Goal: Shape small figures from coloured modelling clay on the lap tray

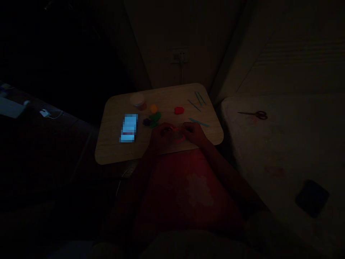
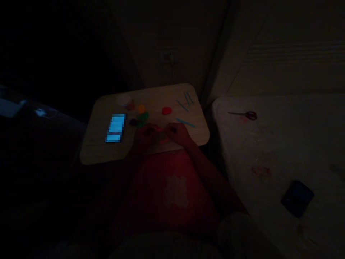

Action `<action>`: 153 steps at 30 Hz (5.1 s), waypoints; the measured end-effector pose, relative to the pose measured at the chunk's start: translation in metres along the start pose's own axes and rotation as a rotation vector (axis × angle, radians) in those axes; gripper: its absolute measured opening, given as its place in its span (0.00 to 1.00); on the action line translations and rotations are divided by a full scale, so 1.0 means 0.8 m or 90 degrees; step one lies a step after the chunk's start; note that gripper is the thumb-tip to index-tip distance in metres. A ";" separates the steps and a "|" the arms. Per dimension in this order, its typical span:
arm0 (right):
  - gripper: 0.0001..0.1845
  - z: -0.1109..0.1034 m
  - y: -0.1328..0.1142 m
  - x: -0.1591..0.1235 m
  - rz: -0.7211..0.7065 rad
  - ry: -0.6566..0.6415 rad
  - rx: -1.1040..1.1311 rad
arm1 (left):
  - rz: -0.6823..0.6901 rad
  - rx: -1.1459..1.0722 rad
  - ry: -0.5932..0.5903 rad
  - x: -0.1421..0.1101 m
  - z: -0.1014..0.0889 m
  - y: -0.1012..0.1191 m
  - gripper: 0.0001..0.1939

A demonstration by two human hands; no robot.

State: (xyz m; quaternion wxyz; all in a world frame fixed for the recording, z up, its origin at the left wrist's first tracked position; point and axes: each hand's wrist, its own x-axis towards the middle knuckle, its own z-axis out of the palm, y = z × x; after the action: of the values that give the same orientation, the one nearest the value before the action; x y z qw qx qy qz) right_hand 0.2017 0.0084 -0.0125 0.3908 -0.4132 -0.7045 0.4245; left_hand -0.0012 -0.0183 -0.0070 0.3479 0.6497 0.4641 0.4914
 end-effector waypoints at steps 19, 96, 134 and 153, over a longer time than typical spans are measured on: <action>0.12 0.001 -0.009 -0.003 -0.024 -0.007 -0.010 | -0.029 -0.002 -0.014 0.001 0.001 0.001 0.04; 0.16 0.000 -0.006 -0.002 -0.015 0.052 -0.061 | 0.080 0.023 0.093 -0.002 0.007 0.004 0.10; 0.11 0.001 0.007 0.002 -0.020 0.103 0.036 | -0.033 -0.024 0.122 0.002 0.002 -0.006 0.07; 0.16 0.011 0.005 0.063 -0.134 0.083 -0.225 | 0.024 0.044 0.331 -0.004 -0.009 -0.003 0.02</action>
State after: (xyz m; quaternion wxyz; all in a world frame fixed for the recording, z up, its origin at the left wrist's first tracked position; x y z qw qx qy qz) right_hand 0.1769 0.0528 -0.0089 0.3994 -0.4260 -0.7804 0.2236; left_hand -0.0088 -0.0207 -0.0083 0.1853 0.5213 0.5426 0.6321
